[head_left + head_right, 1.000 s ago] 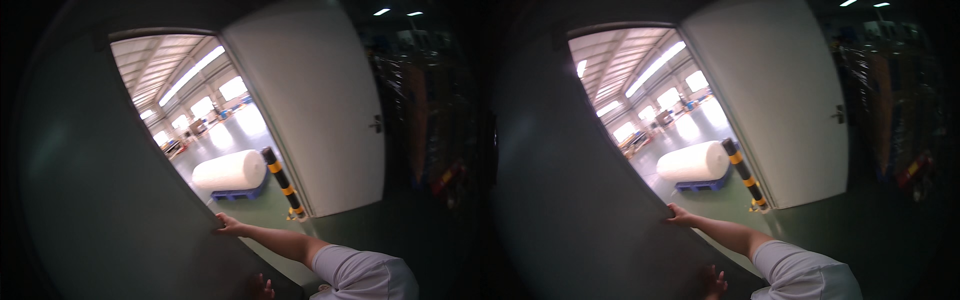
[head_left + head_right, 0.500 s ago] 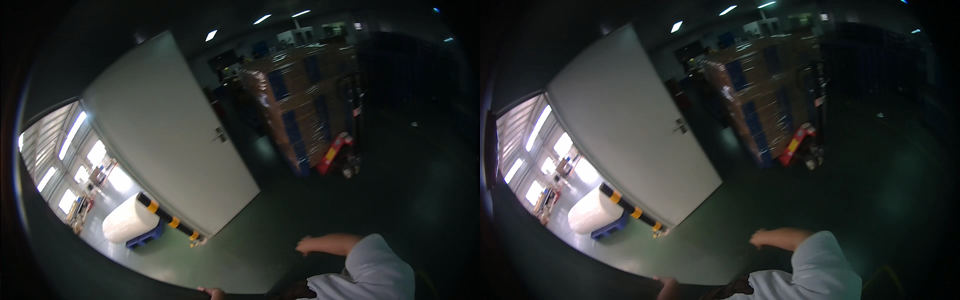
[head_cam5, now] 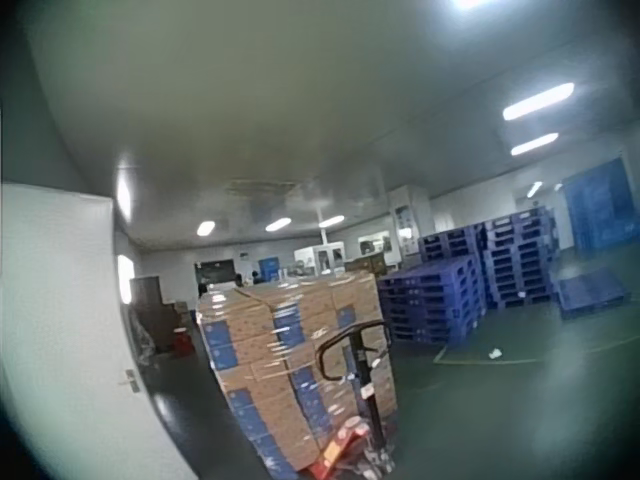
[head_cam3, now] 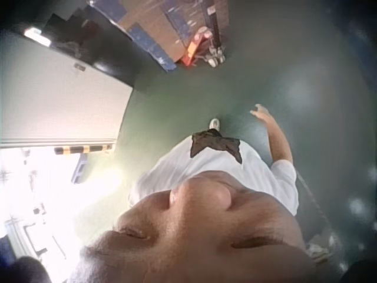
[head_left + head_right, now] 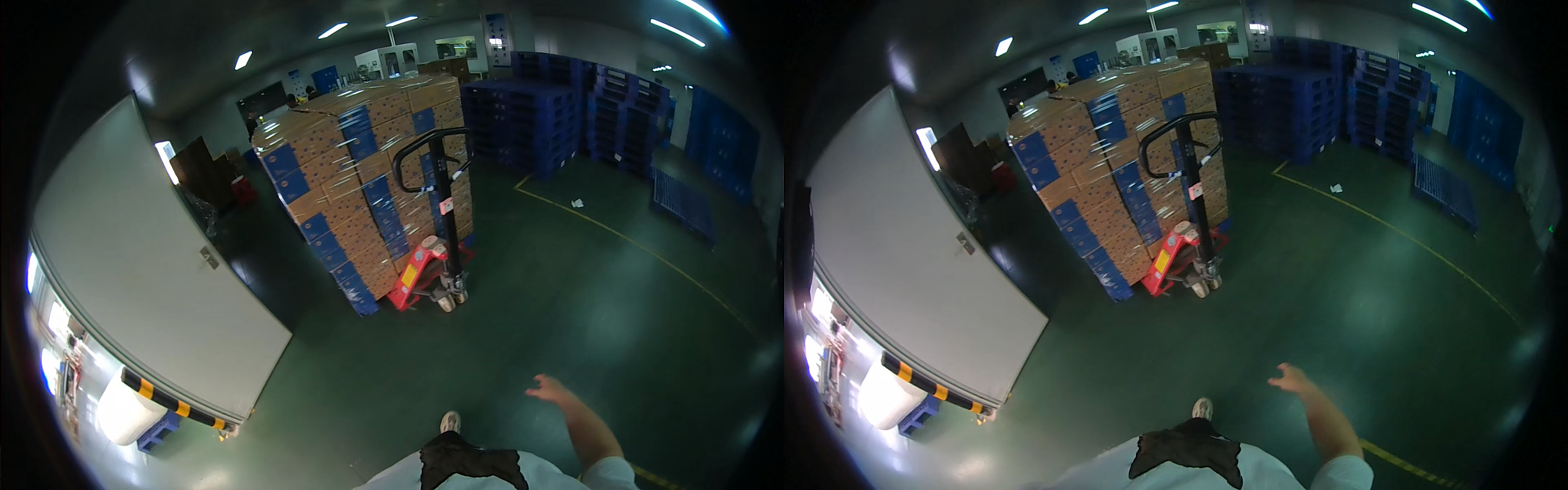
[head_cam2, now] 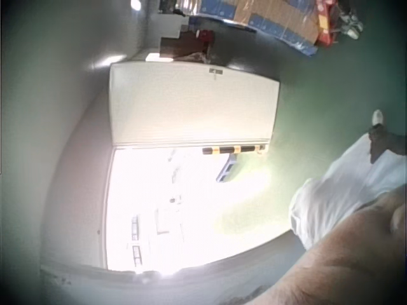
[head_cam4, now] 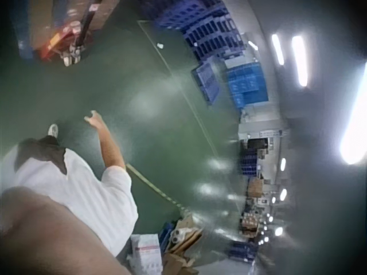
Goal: The person places white plastic items into a large cardboard box, moves several boxes to a sealing machine, and then pulls a loaded pallet jack through a warehouse into a storage area.
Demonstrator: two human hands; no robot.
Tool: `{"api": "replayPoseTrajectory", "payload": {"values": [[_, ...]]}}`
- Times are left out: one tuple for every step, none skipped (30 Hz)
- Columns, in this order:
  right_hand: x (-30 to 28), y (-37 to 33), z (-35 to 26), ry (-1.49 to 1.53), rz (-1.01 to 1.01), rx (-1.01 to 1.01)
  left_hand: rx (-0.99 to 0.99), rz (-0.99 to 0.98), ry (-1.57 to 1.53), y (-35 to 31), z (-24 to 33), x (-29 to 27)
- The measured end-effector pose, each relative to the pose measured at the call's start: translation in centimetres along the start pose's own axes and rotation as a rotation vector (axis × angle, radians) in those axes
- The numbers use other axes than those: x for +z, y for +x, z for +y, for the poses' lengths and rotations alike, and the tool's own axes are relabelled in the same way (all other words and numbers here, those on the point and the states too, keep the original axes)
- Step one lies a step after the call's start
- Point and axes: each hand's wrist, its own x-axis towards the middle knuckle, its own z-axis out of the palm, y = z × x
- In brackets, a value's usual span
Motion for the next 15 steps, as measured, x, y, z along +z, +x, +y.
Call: {"api": "replayPoseTrajectory", "payload": {"values": [[-0.2,1.5,-0.4,0.014,-0.051,-0.046,0.026,-0.061,0.025,1.4,1.7,-0.1],[-0.6,3.1,-1.4,0.025,-0.101,-0.093,0.05,-0.131,0.066,3.1,3.5,-0.6],[-1.4,5.0,-2.6,0.107,-0.065,-0.163,0.075,-0.201,0.141,5.5,4.6,-1.2],[-2.5,7.2,-3.7,0.19,-0.033,-0.235,0.111,-0.273,0.262,8.5,5.4,-2.3],[-4.3,9.4,-5.6,0.268,-0.036,-0.262,0.154,-0.275,0.325,11.1,7.5,-3.7],[-6.2,11.1,-7.2,0.35,-0.043,-0.288,0.183,-0.207,0.337,13.7,9.7,-5.3],[-8.5,13.2,-7.6,0.418,-0.024,-0.303,0.218,-0.056,0.213,16.2,15.5,-8.9],[-10.7,15.9,-6.1,0.355,0.02,-0.311,0.284,0.082,0.092,15.5,23.8,-14.3],[-12.0,17.8,-6.5,0.307,0.017,-0.388,0.365,0.274,-0.059,16.4,25.9,-17.5],[-13.9,20.3,-6.0,0.266,0.034,-0.429,0.465,0.443,-0.182,18.7,29.3,-20.9],[-16.1,21.5,-4.7,0.153,0.027,-0.268,0.537,0.472,-0.077,17.2,34.6,-25.3],[-18.7,22.5,-3.0,0.122,0.033,-0.241,0.533,0.558,0.07,13.0,40.7,-30.1],[-20.5,24.2,-2.2,0.099,0.011,-0.25,0.608,0.675,0.101,14.2,42.9,-33.3],[-22.1,26.0,-1.5,0.087,-0.003,-0.258,0.747,0.922,0.057,16.6,45.2,-36.1],[-24.4,27.7,-1.5,0.063,-0.011,-0.203,0.737,0.943,0.024,15.7,48.7,-40.5]]}}
